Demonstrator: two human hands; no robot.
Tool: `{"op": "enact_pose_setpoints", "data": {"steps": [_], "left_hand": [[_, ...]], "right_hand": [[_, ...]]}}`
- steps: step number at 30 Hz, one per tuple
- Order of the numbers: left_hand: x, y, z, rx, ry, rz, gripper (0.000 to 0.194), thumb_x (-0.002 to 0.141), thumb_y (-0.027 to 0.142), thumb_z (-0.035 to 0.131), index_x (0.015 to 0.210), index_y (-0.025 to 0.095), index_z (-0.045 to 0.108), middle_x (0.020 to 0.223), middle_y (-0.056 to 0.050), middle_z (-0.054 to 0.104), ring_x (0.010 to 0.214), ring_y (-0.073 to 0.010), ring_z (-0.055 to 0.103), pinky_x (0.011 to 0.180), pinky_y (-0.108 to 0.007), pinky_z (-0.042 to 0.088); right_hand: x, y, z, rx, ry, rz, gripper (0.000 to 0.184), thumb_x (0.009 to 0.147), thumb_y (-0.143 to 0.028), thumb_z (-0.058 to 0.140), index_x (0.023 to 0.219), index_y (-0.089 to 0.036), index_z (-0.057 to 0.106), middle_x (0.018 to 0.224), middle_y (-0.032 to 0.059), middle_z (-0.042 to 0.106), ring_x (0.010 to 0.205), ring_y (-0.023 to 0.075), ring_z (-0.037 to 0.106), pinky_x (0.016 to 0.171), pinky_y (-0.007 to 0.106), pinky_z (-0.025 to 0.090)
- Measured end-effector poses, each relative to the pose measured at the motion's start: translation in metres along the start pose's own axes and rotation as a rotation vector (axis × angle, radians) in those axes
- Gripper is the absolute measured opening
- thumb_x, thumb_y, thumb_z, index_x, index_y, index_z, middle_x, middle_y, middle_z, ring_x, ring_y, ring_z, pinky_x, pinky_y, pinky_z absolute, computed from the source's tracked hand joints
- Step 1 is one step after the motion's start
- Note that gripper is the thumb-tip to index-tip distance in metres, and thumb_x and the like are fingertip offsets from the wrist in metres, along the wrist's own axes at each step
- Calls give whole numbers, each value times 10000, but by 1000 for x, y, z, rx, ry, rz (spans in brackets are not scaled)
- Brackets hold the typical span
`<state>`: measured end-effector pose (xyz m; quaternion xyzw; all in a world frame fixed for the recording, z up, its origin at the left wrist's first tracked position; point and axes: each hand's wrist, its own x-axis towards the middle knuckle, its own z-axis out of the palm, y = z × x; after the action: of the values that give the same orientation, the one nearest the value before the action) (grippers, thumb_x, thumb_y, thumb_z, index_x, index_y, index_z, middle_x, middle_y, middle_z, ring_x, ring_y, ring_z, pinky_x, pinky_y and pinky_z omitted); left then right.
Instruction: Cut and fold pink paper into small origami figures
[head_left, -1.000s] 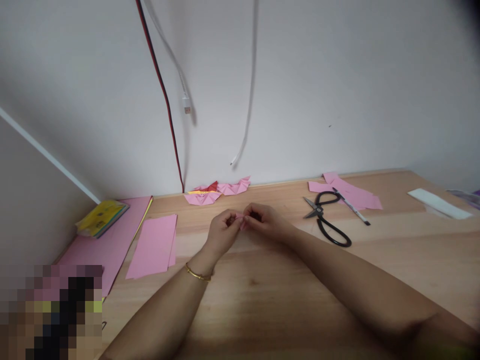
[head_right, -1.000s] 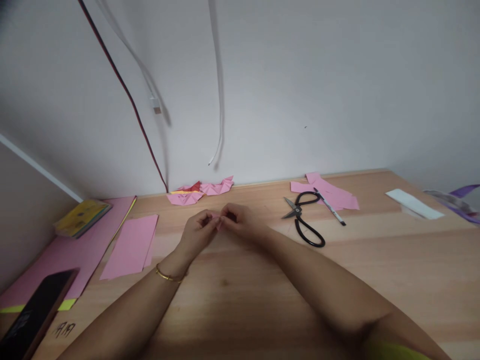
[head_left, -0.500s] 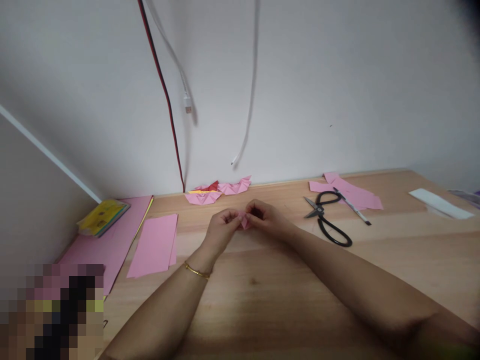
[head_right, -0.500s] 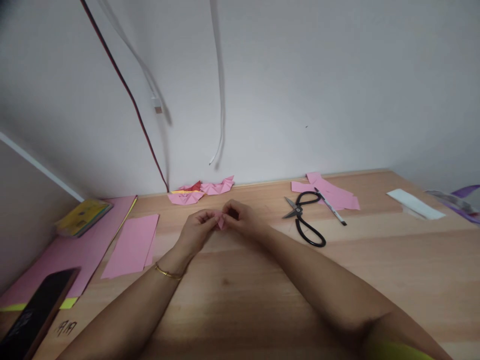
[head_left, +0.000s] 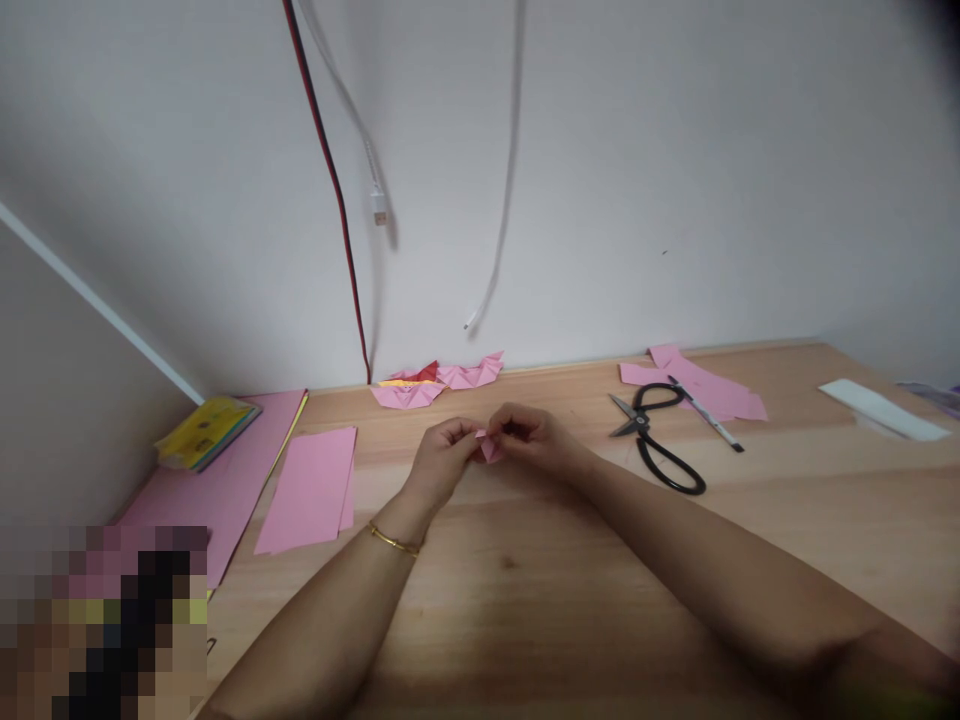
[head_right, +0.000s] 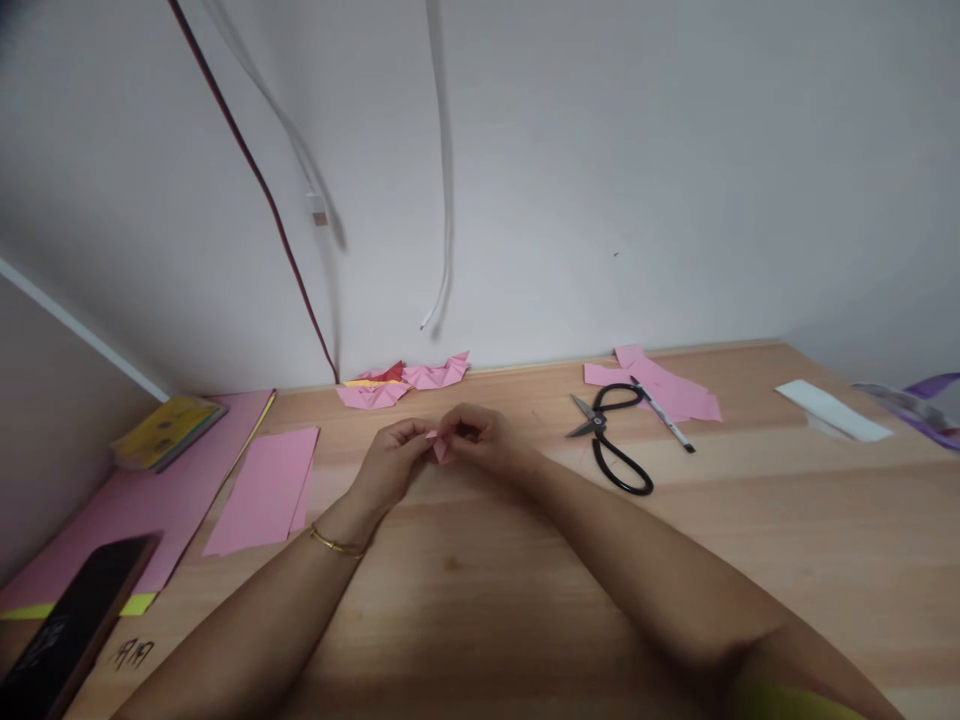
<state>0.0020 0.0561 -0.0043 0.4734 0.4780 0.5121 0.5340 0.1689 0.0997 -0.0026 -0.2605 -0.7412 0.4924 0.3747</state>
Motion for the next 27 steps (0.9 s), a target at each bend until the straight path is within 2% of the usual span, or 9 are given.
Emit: {"op": "enact_pose_setpoints", "data": {"steps": [7, 13, 16, 19, 24, 27], "left_hand": [[0, 2, 0, -36, -42, -14, 209, 705, 322, 677, 742, 117, 684, 649, -44, 639, 601, -121, 544, 593, -245, 421], [0, 2, 0, -31, -9, -40, 236, 717, 356, 656, 716, 120, 673, 619, -36, 630, 573, -122, 544, 566, -241, 416], [-1, 2, -1, 2, -36, -22, 293, 765, 402, 611, 684, 125, 660, 620, -40, 627, 581, -123, 548, 583, -246, 418], [-1, -1, -2, 51, -62, 16, 249, 758, 376, 640, 739, 130, 673, 667, -43, 644, 623, -124, 555, 615, -244, 423], [-1, -1, -1, 103, -9, 39, 225, 754, 349, 648, 783, 127, 679, 674, -39, 643, 622, -122, 549, 610, -247, 422], [-3, 5, 2, 152, 5, 57, 204, 755, 334, 644, 733, 131, 663, 652, -24, 631, 618, -116, 544, 614, -242, 422]], "right_hand": [[-1, -3, 0, 54, -22, 23, 162, 811, -322, 592, 795, -161, 580, 761, 43, 639, 729, 141, 591, 672, 268, 474], [-2, -6, 0, 34, 2, 46, 137, 799, -297, 585, 792, -159, 584, 738, 22, 614, 689, 124, 566, 631, 243, 454], [-2, -5, 1, 47, -3, 68, 126, 799, -289, 581, 796, -164, 569, 735, 19, 610, 690, 125, 563, 631, 245, 453], [-2, -3, 0, 44, -17, 77, 128, 816, -297, 566, 800, -170, 551, 730, 16, 606, 690, 125, 557, 634, 247, 449], [-1, -1, -2, -21, 12, 68, 203, 807, -362, 597, 843, -179, 517, 732, -3, 566, 647, 108, 514, 579, 225, 410], [-1, -2, -3, -50, -11, 100, 243, 825, -415, 571, 860, -177, 534, 740, 9, 593, 669, 121, 535, 598, 239, 425]]}}
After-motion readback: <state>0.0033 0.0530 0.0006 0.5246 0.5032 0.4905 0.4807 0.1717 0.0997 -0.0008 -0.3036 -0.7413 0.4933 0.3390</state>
